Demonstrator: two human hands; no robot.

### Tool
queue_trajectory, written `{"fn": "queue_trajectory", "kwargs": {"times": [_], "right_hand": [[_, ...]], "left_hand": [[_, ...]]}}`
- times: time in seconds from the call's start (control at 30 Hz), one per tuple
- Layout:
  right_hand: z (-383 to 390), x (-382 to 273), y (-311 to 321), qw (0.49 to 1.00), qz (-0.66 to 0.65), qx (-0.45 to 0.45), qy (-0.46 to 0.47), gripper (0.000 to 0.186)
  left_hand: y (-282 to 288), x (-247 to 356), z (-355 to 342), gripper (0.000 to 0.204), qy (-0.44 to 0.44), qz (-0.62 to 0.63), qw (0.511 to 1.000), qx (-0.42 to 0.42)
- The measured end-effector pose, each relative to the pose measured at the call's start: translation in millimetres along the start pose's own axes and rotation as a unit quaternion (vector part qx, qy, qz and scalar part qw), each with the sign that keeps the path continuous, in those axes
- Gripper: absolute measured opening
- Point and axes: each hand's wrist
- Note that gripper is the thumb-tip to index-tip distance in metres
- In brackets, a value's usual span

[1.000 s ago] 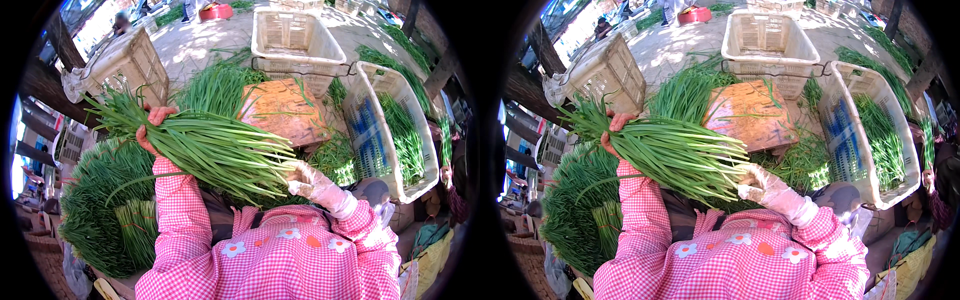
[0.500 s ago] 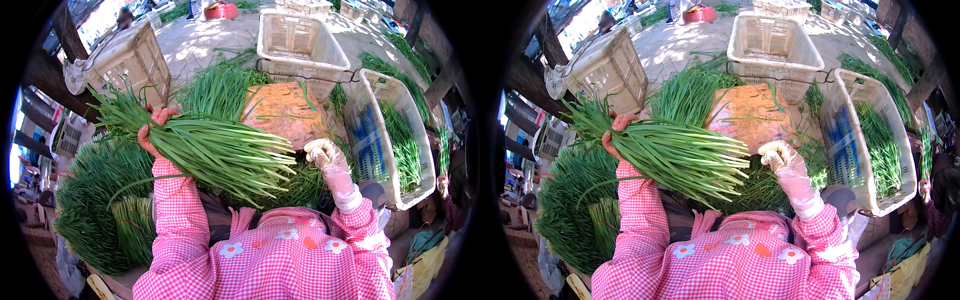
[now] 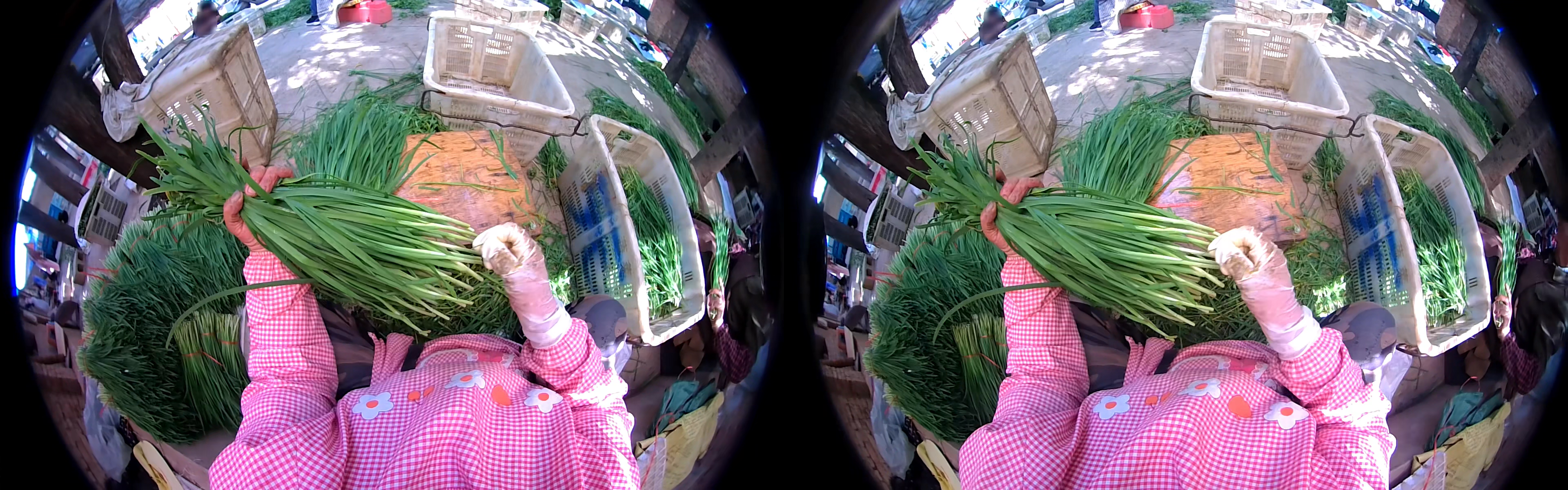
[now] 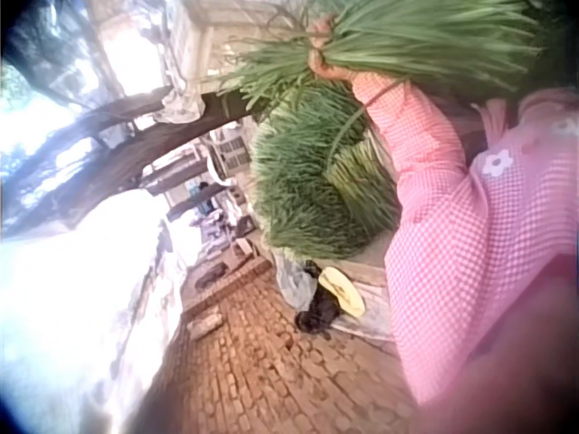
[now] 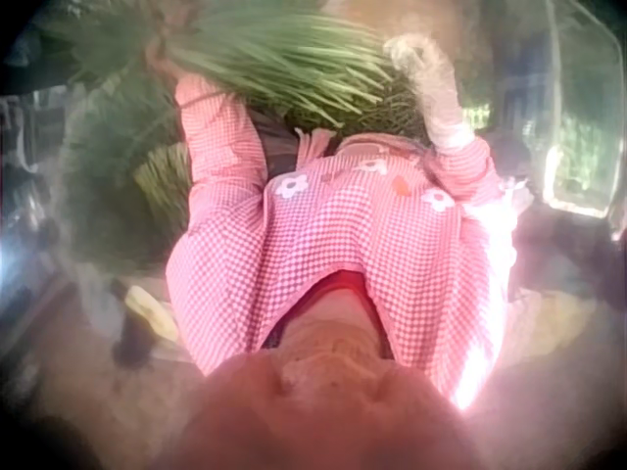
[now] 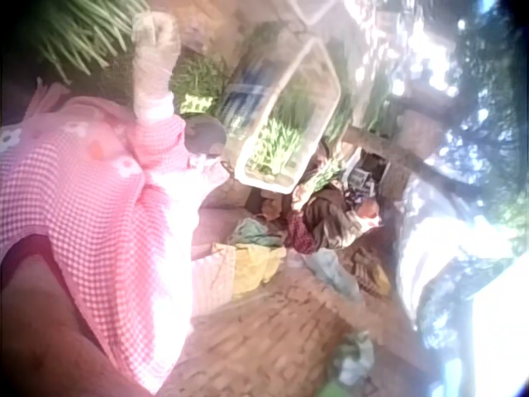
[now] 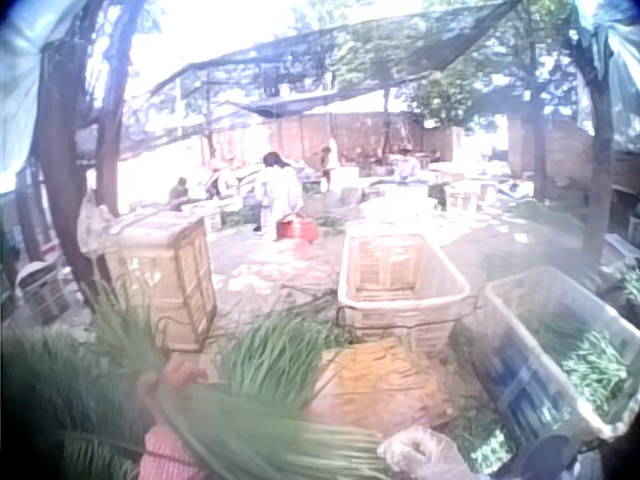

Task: The person trims the roots and removes outer leaves from bunches of green leeks by hand, placing the cleaned bunches on a low wooden bench.

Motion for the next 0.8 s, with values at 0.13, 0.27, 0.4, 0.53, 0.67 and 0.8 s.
{"fn": "queue_trajectory", "kwargs": {"times": [0.13,0.27,0.4,0.53,0.67,0.8], "right_hand": [[-8,-20,36,0.936,-0.338,0.088,-0.033,0.017],[-4,-47,15,0.905,0.308,-0.178,0.231,0.030],[-8,-30,-3,0.755,0.483,-0.247,0.369,0.049],[-10,-18,-17,0.725,0.475,-0.236,0.440,0.045],[-8,-19,-20,0.729,0.461,-0.234,0.448,0.031],[-2,-23,-19,0.776,0.390,-0.241,0.433,0.028]], "left_hand": [[5,5,1,0.047,0.003,0.012,1.000,-0.017],[6,2,-1,0.042,0.032,0.036,0.999,-0.023],[10,-2,-2,0.043,0.037,0.066,0.996,-0.037],[13,0,-2,0.045,0.041,0.034,0.998,-0.013],[11,-3,1,0.046,0.035,0.027,0.999,0.000],[5,-6,3,0.045,0.047,0.037,0.998,-0.030]]}}
Point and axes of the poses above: each hand's wrist, its own z-axis away from the middle knuckle, its own y-axis out of the back of the hand, x = y × z, and after that the axes turned 13 degrees about y, right-handed
